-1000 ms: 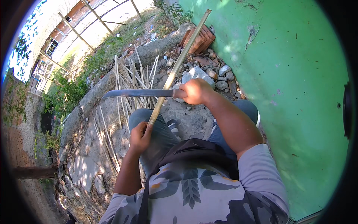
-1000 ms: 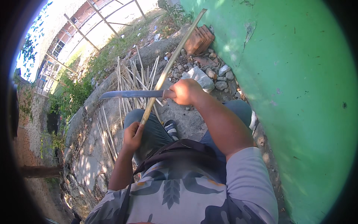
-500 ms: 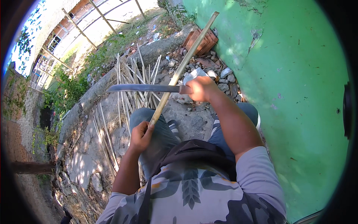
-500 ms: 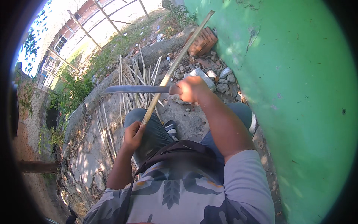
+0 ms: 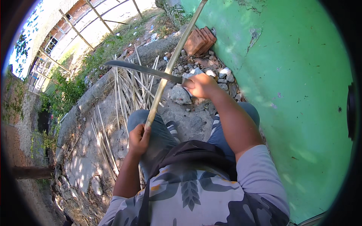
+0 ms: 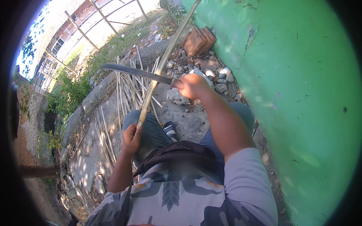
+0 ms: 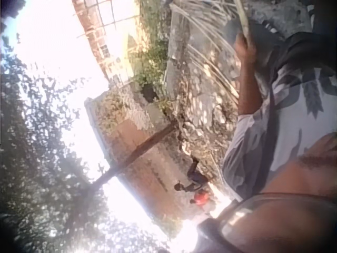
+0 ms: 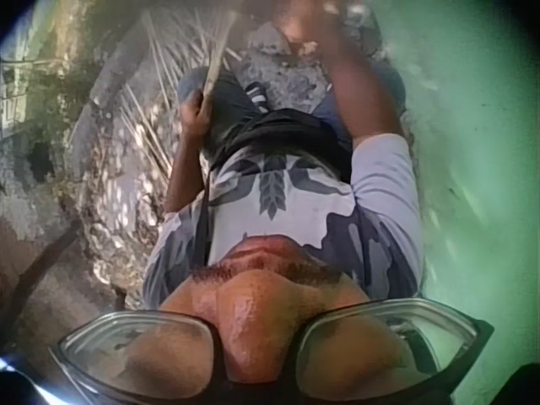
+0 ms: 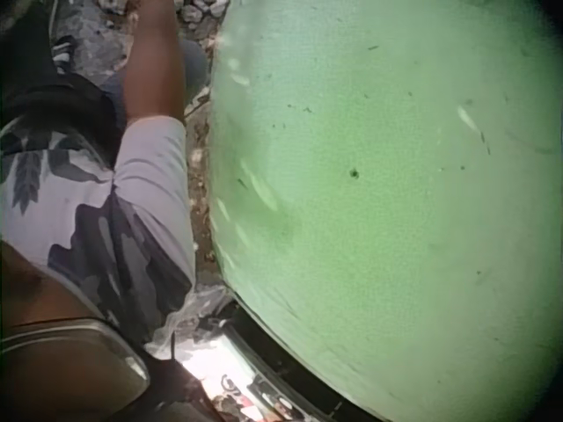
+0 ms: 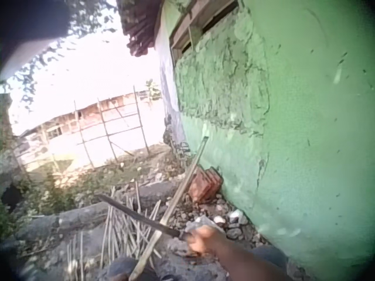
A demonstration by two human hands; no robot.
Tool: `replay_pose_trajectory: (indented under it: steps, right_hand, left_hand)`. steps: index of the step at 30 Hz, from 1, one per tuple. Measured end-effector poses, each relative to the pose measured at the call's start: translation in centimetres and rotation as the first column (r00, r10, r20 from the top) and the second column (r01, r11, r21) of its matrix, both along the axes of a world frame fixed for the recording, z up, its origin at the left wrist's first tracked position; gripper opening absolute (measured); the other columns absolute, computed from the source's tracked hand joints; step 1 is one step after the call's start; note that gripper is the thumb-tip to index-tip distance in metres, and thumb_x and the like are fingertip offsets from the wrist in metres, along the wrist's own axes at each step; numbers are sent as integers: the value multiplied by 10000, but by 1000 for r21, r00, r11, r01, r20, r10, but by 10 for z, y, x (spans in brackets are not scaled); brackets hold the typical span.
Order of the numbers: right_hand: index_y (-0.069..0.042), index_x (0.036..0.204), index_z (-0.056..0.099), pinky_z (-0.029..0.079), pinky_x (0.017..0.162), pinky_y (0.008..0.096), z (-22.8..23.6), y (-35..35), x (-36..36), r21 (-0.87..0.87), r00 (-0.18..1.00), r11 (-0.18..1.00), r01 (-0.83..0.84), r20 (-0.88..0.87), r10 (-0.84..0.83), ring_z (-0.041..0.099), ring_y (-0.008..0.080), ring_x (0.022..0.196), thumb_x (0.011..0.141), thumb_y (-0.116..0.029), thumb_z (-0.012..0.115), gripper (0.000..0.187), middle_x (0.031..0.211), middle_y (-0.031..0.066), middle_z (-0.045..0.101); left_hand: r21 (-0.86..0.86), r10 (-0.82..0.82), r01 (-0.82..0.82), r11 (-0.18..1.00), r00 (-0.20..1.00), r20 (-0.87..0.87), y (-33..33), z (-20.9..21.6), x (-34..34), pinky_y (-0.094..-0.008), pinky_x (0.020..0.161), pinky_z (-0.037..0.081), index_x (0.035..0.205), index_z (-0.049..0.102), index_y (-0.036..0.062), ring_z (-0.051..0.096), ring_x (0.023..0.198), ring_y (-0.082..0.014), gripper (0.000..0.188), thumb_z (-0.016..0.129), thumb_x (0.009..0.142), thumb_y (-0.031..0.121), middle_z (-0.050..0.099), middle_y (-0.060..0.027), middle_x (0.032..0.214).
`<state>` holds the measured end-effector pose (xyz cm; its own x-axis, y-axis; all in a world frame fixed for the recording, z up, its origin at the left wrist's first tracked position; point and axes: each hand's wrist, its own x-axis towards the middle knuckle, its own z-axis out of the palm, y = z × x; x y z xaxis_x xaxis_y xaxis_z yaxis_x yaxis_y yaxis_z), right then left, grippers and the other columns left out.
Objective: The person scrapes a thin bamboo strip using a machete, places it down, and picks up a wider bamboo strip to scrape it with the machete.
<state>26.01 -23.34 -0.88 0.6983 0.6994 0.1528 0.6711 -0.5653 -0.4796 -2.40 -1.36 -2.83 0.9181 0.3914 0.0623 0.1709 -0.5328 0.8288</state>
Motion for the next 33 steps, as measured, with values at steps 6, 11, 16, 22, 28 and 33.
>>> replay_pose_trajectory:
  steps: [6,11,16,22,28,33]
  right_hand:
    - [-128,937,718,545,813,477,2,-6,-10,102,989,991,88,-130,-74,693,386,923,878,-340,659,228,908,151,725]
    - [-137,858,702,543,735,510,8,13,-33,-117,975,972,-204,67,213,684,405,796,870,-331,659,199,810,150,707]
    - [-105,895,697,538,809,493,-15,1,16,46,999,998,-36,-4,36,684,395,885,874,-313,642,216,895,164,716]
    - [-112,993,703,553,800,465,-5,-5,5,217,949,930,296,-181,-259,692,382,903,855,-294,683,230,939,165,719]
    - [-141,892,684,546,701,488,0,10,-27,-58,960,986,-159,225,168,696,364,787,822,-256,700,136,761,121,682]
    - [-129,827,684,547,754,498,1,5,-6,-68,987,993,-98,122,105,699,392,836,825,-274,685,145,812,143,712]
  left_hand:
    - [-203,-21,24,979,1000,14,10,-5,4,-246,542,359,945,631,-7,423,622,-34,239,613,1033,214,507,54,677]
    - [-83,6,-11,997,998,-59,10,3,-2,-251,541,363,921,634,2,433,626,-36,245,616,1032,220,517,46,678]
    - [-56,-19,19,998,1000,-1,6,-5,1,-254,541,361,907,635,4,426,618,-38,256,626,1026,231,502,48,666]
    - [-75,-41,41,996,999,3,10,-5,-1,-253,547,357,903,634,3,421,618,-39,259,622,1027,230,491,53,666]
    - [-70,9,-9,998,1000,-6,4,0,2,-252,555,361,914,633,3,429,632,-39,255,619,1029,230,504,49,683]
    - [-21,-19,19,1000,999,-38,8,-2,-3,-251,558,370,935,633,-1,434,631,-39,253,619,1031,233,514,48,691]
